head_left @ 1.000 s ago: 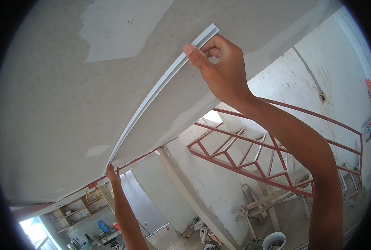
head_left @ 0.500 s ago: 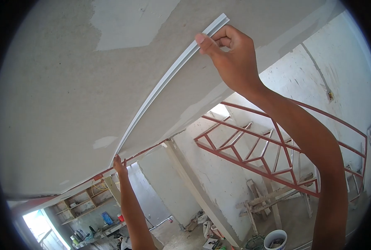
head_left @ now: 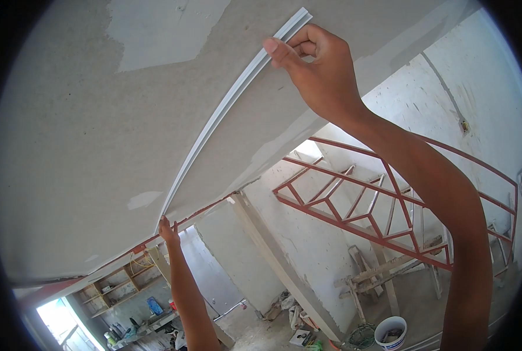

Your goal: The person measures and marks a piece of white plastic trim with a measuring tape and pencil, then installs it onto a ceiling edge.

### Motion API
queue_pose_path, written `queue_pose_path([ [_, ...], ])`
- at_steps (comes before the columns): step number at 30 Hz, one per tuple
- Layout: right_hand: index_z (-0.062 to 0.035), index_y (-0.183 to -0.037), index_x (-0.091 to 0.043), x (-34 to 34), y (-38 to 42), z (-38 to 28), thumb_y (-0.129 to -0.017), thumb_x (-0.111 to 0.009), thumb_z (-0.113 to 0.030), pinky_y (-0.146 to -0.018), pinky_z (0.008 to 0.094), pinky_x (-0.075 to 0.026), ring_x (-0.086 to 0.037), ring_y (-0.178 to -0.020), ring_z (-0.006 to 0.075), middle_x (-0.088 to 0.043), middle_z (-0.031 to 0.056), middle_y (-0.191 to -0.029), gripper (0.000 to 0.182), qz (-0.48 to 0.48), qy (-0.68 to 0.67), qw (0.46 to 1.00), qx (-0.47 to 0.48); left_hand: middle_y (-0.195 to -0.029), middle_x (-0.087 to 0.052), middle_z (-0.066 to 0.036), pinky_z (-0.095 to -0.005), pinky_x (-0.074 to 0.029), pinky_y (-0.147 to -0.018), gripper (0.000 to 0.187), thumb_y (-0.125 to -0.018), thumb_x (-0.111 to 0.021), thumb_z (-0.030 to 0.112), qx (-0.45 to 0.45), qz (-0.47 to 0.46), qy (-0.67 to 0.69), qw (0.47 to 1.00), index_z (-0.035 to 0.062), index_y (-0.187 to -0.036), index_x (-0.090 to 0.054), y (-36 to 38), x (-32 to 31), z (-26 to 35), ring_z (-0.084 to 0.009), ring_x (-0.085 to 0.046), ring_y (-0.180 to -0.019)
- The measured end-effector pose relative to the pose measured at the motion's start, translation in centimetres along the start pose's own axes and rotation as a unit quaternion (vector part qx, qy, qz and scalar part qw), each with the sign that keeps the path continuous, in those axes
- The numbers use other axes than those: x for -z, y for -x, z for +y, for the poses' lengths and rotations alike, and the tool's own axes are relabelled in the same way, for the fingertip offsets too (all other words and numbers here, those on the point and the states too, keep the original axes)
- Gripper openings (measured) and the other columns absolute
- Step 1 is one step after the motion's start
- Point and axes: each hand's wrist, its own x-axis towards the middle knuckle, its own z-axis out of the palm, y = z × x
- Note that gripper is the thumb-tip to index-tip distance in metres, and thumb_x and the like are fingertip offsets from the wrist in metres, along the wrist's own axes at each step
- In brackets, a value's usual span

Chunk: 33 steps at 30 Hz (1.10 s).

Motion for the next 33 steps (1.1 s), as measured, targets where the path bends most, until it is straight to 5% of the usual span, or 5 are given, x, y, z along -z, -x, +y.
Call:
queue_pose_path([
  [10,-0.0031,-0.08,-0.06,0.7,0.0,-0.6,-0.083,-0.064,-0.034,-0.064,0.0238,-0.045,-0.058,-0.067,0.0109,-0.064,0.0074,-0.073,0.032,-0.049,0.042,0.994,-0.084,-0.127,-0.044,0.001,-0.0444,-0.04,-0.09,0.039,-0.085,-0.057,0.025,-0.001,-0.039,0.047,0.998,0.0142,-0.122,-0.05,-2.2,1.8,-1.7,-0.0172,-0.037,-0.114],
  [12,-0.0028,-0.081,-0.06,0.8,-0.5,-2.2,-0.087,-0.06,-0.024,-0.062,0.0269,-0.047,-0.057,-0.065,0.0134,-0.061,0.0079,-0.069,0.022,-0.071,0.102,0.983,-0.137,-0.128,-0.044,0.003,-0.0474,-0.043,-0.088,0.037,-0.089,-0.048,0.027,-0.207,-0.153,-0.161,0.953,0.0161,-0.124,-0.049,-7.1,5.4,-5.7,-0.0183,-0.036,-0.114],
  [13,-0.0029,-0.08,-0.06,0.6,-0.4,-2.2,-0.086,-0.061,-0.022,-0.06,0.0262,-0.047,-0.057,-0.063,0.0128,-0.06,0.0076,-0.068,0.021,-0.052,0.082,0.99,-0.102,-0.126,-0.044,0.002,-0.0471,-0.045,-0.086,0.037,-0.089,-0.049,0.023,-0.044,-0.065,0.002,0.997,0.0144,-0.124,-0.048,-4.0,2.9,-3.2,-0.0174,-0.039,-0.11],
  [22,-0.0041,-0.075,-0.058,-0.8,1.7,-1.1,-0.085,-0.062,-0.026,-0.061,0.0263,-0.046,-0.055,-0.062,0.0121,-0.059,0.0059,-0.068,0.025,0.026,0.118,0.981,0.153,-0.109,-0.053,0.002,-0.0463,-0.045,-0.086,0.03,-0.086,-0.052,0.018,-0.015,0.008,-0.018,1.0,0.0148,-0.116,-0.056,0.6,-1.0,0.2,-0.0142,-0.045,-0.099],
  [33,0.0029,-0.077,-0.059,0.1,0.6,-1.3,-0.087,-0.06,-0.026,-0.063,0.0281,-0.048,-0.058,-0.064,0.0164,-0.061,0.0118,-0.07,0.03,-0.037,0.072,0.996,0.038,-0.108,-0.051,-0.002,-0.0404,-0.043,-0.081,0.02,-0.085,-0.06,0.023,-0.019,0.023,-0.023,0.999,0.0094,-0.098,-0.053,3.4,-2.7,1.8,-0.0163,-0.046,-0.101],
])
